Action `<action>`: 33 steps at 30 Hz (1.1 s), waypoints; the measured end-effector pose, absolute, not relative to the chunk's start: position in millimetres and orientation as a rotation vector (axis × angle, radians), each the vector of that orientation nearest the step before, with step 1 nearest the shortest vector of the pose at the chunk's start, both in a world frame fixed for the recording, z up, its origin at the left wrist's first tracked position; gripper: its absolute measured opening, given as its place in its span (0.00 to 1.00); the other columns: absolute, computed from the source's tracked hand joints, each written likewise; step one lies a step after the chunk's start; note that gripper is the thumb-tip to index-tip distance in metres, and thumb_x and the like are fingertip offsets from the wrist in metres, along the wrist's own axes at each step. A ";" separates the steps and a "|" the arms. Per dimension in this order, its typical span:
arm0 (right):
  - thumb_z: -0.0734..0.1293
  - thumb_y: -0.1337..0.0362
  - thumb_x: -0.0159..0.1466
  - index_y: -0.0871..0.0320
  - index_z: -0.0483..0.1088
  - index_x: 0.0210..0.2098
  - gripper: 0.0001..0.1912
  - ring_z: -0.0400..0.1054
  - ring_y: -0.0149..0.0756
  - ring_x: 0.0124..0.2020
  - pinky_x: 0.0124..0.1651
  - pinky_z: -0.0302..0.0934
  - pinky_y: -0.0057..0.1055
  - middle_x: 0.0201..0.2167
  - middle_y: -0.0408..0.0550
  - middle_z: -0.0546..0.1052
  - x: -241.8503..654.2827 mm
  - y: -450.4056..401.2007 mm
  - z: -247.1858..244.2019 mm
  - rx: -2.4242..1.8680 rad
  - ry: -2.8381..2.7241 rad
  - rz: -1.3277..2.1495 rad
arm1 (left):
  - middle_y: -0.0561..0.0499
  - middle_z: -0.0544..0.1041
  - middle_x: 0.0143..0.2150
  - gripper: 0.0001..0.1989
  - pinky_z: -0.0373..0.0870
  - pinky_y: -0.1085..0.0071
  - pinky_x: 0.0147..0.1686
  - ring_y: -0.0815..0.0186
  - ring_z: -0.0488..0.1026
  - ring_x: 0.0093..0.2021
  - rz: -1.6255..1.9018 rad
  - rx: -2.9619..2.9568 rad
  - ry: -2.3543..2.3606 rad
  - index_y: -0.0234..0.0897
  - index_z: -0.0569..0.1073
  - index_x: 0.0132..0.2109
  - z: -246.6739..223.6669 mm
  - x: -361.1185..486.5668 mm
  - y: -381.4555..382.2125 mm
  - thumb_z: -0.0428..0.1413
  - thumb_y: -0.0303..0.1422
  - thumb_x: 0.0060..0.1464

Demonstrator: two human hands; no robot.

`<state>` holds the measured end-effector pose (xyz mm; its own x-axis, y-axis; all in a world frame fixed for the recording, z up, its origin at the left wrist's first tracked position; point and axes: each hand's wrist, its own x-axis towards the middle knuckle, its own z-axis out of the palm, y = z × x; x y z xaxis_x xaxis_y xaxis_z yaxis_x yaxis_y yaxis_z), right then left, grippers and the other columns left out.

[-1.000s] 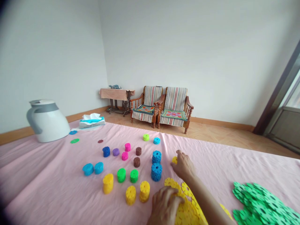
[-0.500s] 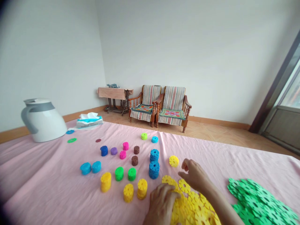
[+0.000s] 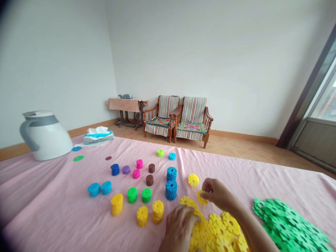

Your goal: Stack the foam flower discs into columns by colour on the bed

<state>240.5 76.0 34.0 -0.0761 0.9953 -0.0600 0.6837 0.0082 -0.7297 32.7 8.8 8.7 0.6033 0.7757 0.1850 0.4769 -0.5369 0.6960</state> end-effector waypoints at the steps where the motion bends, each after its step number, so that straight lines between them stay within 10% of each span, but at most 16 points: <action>1: 0.64 0.63 0.50 0.56 0.63 0.23 0.05 0.60 0.28 0.20 0.23 0.52 0.25 0.16 0.38 0.67 239.7 81.4 34.3 -1.682 -1.711 0.863 | 0.46 0.65 0.55 0.26 0.51 0.56 0.57 0.51 0.57 0.58 0.655 2.228 0.985 0.38 0.69 0.51 8.1 32.9 9.0 0.54 0.31 0.40; 15: 0.63 0.62 0.52 0.58 0.67 0.22 0.06 0.70 0.36 0.23 0.26 0.61 0.30 0.20 0.47 0.74 229.8 129.1 24.3 -1.806 -1.410 0.651 | 0.47 0.65 0.55 0.19 0.52 0.54 0.56 0.52 0.57 0.58 0.652 2.173 1.045 0.40 0.69 0.49 2.6 38.0 10.1 0.51 0.29 0.47; 24: 0.71 0.64 0.45 0.59 0.64 0.55 0.37 0.62 0.49 0.56 0.56 0.56 0.43 0.54 0.58 0.70 217.9 115.0 32.7 -1.717 -1.986 0.406 | 0.45 0.64 0.56 0.23 0.51 0.52 0.57 0.49 0.57 0.57 0.661 2.202 1.011 0.38 0.68 0.51 9.1 35.2 7.2 0.55 0.34 0.44; 33: 0.69 0.70 0.46 0.60 0.60 0.57 0.38 0.67 0.43 0.50 0.52 0.59 0.36 0.49 0.56 0.73 212.2 122.1 33.6 -1.796 -2.074 0.391 | 0.47 0.65 0.56 0.18 0.50 0.53 0.57 0.53 0.55 0.58 0.618 2.150 1.069 0.40 0.70 0.49 -1.4 39.9 12.7 0.47 0.28 0.51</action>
